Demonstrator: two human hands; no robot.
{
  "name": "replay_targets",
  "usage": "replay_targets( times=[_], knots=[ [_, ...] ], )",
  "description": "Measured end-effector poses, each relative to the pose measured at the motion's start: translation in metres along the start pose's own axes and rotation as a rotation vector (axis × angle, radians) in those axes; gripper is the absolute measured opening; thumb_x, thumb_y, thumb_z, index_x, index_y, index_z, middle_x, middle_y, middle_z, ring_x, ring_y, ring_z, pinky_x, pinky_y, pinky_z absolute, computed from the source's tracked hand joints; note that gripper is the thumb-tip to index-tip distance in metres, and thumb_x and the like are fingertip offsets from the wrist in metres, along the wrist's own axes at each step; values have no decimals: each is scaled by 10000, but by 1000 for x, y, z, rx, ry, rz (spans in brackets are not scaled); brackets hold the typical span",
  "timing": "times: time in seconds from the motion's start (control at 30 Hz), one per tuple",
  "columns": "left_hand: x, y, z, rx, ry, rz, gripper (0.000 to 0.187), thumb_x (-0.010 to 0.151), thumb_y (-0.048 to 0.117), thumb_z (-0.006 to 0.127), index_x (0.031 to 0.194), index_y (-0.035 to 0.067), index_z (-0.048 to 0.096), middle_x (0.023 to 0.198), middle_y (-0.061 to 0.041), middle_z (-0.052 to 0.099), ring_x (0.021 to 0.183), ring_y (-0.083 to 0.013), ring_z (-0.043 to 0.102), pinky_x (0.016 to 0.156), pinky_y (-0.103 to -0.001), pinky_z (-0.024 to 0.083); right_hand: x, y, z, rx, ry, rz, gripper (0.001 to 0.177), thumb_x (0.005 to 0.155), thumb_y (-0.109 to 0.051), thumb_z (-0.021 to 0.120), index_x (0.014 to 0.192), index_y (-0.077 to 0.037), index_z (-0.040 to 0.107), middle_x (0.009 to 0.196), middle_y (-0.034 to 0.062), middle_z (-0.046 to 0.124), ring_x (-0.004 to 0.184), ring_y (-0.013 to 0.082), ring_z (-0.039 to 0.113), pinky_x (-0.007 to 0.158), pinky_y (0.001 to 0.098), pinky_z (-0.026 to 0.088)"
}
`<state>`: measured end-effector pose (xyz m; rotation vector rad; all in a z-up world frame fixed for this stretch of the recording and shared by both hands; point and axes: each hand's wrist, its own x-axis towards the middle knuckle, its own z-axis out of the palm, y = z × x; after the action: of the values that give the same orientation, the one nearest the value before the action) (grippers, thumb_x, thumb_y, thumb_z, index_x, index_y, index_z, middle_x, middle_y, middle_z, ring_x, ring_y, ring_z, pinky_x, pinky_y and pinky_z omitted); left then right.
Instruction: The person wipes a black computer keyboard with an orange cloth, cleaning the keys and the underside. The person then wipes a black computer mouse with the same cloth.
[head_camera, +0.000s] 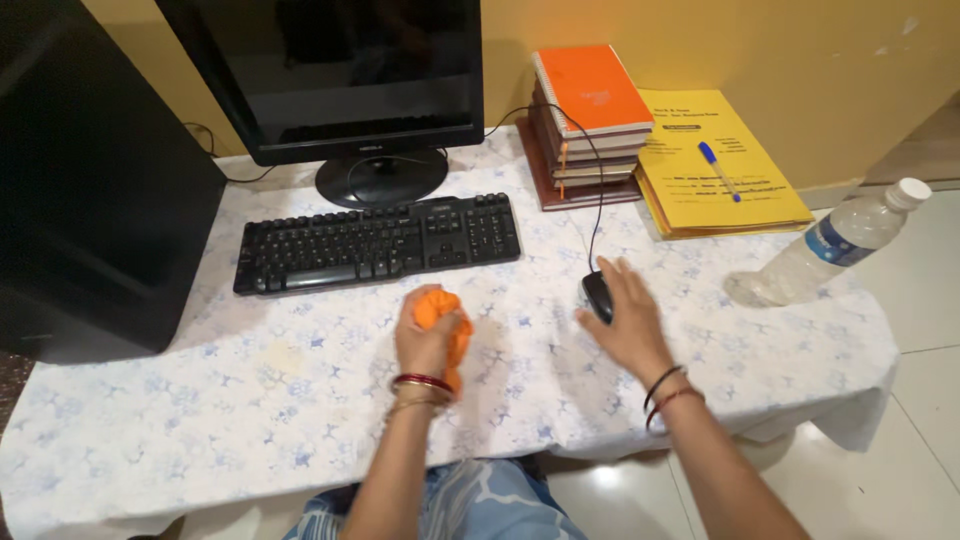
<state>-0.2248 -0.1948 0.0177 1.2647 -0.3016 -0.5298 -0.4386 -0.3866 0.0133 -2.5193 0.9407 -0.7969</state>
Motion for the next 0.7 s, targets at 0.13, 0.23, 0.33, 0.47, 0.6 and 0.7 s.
replay_targets(
  times=[0.13,0.23,0.33,0.47,0.6,0.7],
  knots=[
    [2,32,-32,538,16,37,562,798,5,691,1305,241,636,1107,-77,741,959,-172,709,859,-324,563,9,34,-1,-267,-251,157,759,791,-352,807,1476,-335,482,1568,266,345,1330,495,414,1102,474,362],
    [2,44,-51,770,61,52,551,806,44,667,1291,306,659,1132,-78,748,991,-208,706,877,-339,545,4,36,9,-192,-280,210,726,778,-338,779,1462,-351,537,1508,242,448,1250,459,529,1090,445,450],
    [-6,48,-63,806,83,8,371,827,102,648,1146,274,722,1018,-64,780,905,-222,741,821,-342,566,4,17,28,-143,-198,215,699,753,-346,773,1428,-289,601,1388,228,567,1222,439,572,1072,455,492],
    [-11,53,-77,861,118,-151,188,854,143,648,984,219,760,847,-74,784,777,-247,760,731,-368,583,12,-41,63,-92,-98,164,679,716,-379,830,1343,-201,640,1381,279,507,1188,473,552,1009,495,496],
    [-9,54,-97,854,160,-156,171,832,146,668,962,216,754,847,-65,776,766,-239,746,710,-361,579,15,-116,96,-89,-171,191,719,711,-369,834,1338,-126,580,1471,244,409,1182,476,538,948,504,518],
    [-5,54,-115,816,189,-157,177,825,136,682,973,207,748,855,-84,772,770,-253,742,709,-370,579,16,-161,110,-48,-285,277,796,748,-440,828,1384,-88,504,1482,230,377,1179,455,553,945,516,517]
  ],
)
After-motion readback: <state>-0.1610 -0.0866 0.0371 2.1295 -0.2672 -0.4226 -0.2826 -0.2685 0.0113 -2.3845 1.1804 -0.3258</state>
